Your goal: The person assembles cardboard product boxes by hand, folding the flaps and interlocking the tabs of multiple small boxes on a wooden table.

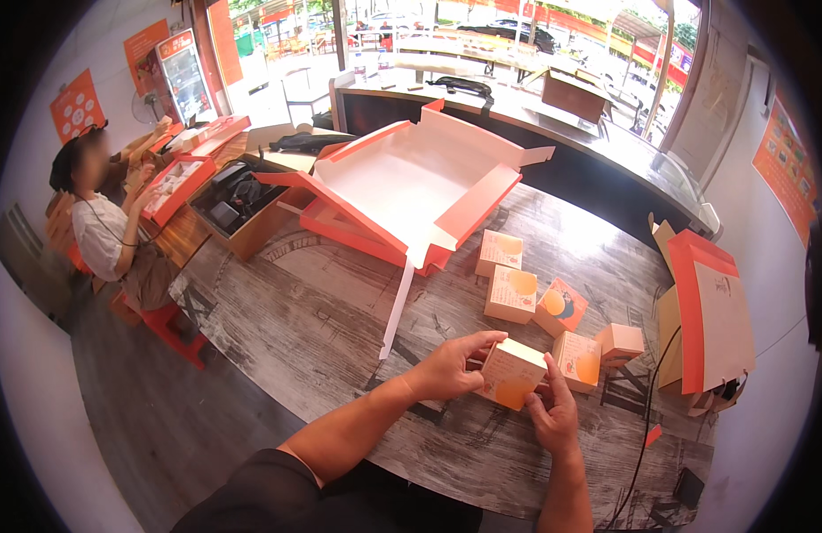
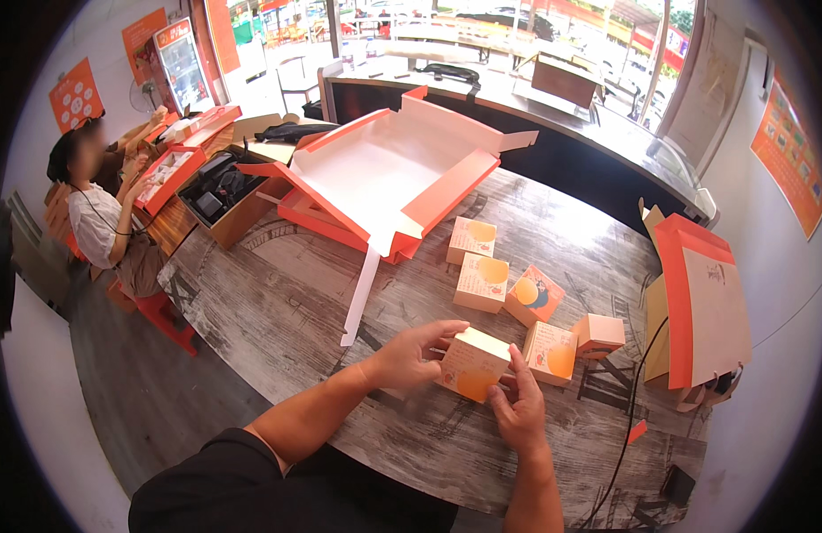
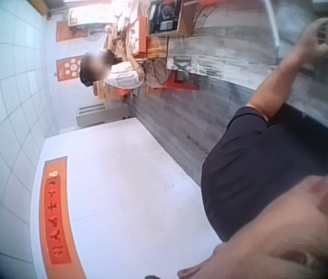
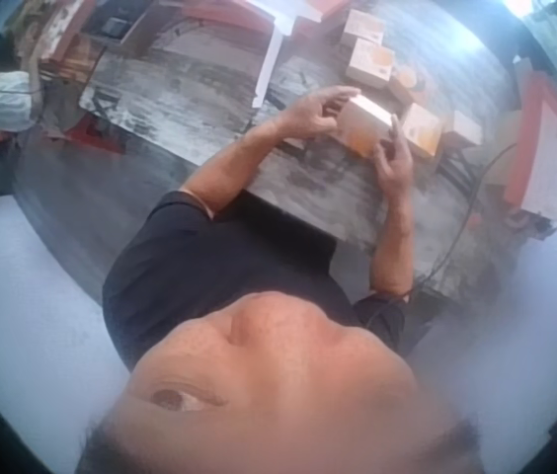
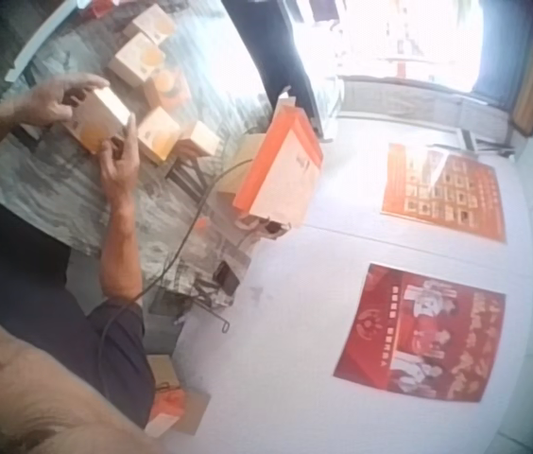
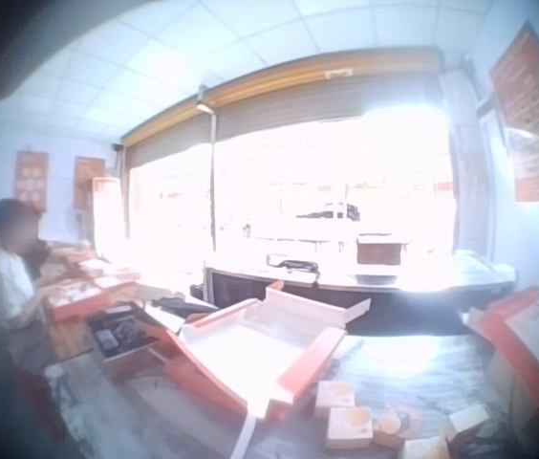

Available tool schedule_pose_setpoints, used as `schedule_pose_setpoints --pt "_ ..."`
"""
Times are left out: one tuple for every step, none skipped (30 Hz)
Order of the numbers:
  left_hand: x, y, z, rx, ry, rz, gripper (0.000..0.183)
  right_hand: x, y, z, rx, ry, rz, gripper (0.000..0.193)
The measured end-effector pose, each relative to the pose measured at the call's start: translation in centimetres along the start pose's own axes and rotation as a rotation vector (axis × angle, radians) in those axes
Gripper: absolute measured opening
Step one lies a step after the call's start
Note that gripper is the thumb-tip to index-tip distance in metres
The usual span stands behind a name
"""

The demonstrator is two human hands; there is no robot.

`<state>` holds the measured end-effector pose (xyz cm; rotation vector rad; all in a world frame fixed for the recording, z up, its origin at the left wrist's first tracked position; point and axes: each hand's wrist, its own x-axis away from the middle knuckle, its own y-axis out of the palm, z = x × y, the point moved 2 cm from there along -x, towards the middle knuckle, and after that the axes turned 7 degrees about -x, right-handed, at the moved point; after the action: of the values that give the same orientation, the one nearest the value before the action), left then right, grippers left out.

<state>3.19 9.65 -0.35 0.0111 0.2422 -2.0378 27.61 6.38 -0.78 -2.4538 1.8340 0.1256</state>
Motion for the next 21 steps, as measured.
schedule_pose_setpoints --pt "0.0 0.0 0.0 -0.016 0.004 -0.004 0.073 0.0 0.0 0.1 -0.004 -0.012 0.005 0.071" --pt "0.0 0.0 -0.1 -0.01 0.011 0.007 0.073 0.0 0.0 0.4 -0.009 -0.024 0.01 0.071" --pt "0.0 0.1 -0.3 -0.004 0.019 0.018 0.072 0.0 0.1 0.6 -0.013 -0.036 0.015 0.072" --pt "-0.1 0.1 -0.3 0.002 0.026 0.028 0.072 0.0 0.2 0.6 -0.048 -0.042 0.028 0.069" --pt "-0.1 0.1 -0.1 0.003 0.023 0.035 0.072 -0.1 0.4 0.7 -0.083 -0.047 0.041 0.066" --pt "0.0 0.0 0.1 0.005 0.02 0.041 0.071 -0.2 0.5 0.7 -0.118 -0.053 0.054 0.063" --pt "0.1 0.0 0.4 0.007 0.017 0.05 0.071 -0.2 0.5 0.9 -0.123 -0.031 0.055 0.06" --pt "0.1 0.1 0.5 0.01 0.037 0.068 0.071 -0.1 0.3 1.0 -0.129 -0.009 0.057 0.056" --pt "0.1 0.2 0.6 0.013 0.058 0.086 0.072 0.0 0.2 1.1 -0.134 0.012 0.06 0.053" --pt "0.1 0.3 0.8 0.016 0.078 0.1 0.073 0.0 0.1 1.1 -0.164 0.024 0.058 0.051" --pt "0.1 0.5 0.9 -0.019 0.088 0.111 0.072 -0.1 0.1 1.1 -0.195 0.036 0.058 0.05" --pt "0.2 0.6 1.1 -0.054 0.098 0.121 0.071 -0.1 0.0 1.0 -0.226 0.047 0.058 0.049" --pt "0.2 0.8 1.2 -0.084 0.111 0.127 0.069 -0.1 -0.1 0.8 -0.24 0.068 0.052 0.05" --pt "0.2 0.8 1.2 -0.078 0.122 0.13 0.068 -0.2 0.0 0.7 -0.254 0.09 0.046 0.051" --pt "0.4 0.7 1.2 -0.072 0.134 0.132 0.067 -0.3 0.2 0.6 -0.269 0.111 0.041 0.052" --pt "0.6 0.6 1.1 -0.064 0.145 0.133 0.065 -0.3 0.2 0.6 -0.278 0.106 0.043 0.052" --pt "0.5 0.7 1.0 -0.041 0.134 0.141 0.06 -0.3 0.2 0.6 -0.287 0.102 0.045 0.053" --pt "0.4 0.8 0.8 -0.066 0.153 0.151 0.059 -0.3 0.2 0.5 -0.297 0.098 0.046 0.053" --pt "0.3 0.7 0.4 -0.096 0.168 0.166 0.059 -0.3 0.4 -0.1 -0.316 0.117 0.067 0.053" --pt "0.3 0.6 0.3 -0.127 0.183 0.183 0.058 -0.4 0.3 -0.1 -0.327 0.112 0.06 0.054" --pt "0.3 0.5 0.3 -0.151 0.19 0.183 0.058 -0.5 0.1 0.0 -0.339 0.106 0.051 0.054"
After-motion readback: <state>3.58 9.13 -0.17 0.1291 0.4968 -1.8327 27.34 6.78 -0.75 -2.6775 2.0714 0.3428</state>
